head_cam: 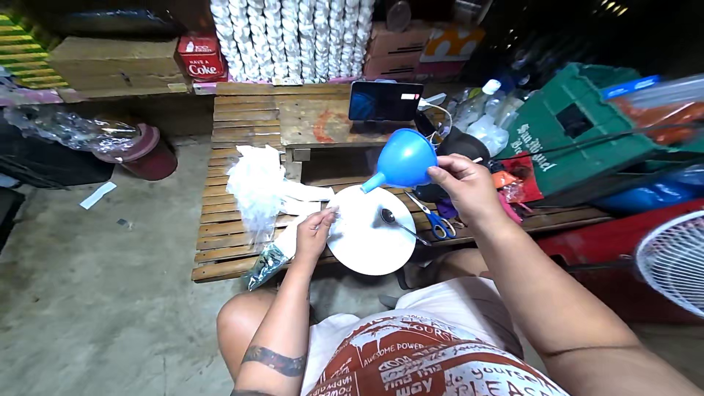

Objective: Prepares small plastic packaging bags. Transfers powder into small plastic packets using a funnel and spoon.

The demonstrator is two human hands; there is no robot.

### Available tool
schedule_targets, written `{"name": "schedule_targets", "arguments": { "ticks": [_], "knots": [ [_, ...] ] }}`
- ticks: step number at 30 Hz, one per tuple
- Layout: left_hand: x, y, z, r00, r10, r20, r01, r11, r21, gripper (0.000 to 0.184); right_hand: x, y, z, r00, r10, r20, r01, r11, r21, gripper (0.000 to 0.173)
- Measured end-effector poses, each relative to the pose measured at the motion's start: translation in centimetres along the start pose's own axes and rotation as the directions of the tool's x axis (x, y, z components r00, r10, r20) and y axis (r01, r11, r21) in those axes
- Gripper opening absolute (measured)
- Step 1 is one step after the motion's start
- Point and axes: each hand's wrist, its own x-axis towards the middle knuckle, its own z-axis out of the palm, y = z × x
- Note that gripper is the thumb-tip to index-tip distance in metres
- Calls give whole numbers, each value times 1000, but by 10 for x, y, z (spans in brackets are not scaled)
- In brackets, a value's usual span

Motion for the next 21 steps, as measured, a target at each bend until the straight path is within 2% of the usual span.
{"name": "schedule_targets", "arguments": {
  "ticks": [3,7,14,21],
  "knots": [
    [0,1,0,1000,0,3,0,1000,-3,27,4,-7,2,997,-59,50,57,998,30,18],
    [0,3,-3,999,-7,32,7,1000,4,30,10,-15,6,978,-176,112,185,979,-80,20],
    [1,4,-4,999,19,41,-19,1000,-8,31,21,-28,13,928,-331,172,358,920,-162,20],
    [0,7,-5,999,24,47,-24,1000,7,31,28,-38,22,875,-414,252,467,859,-209,20]
  ]
}}
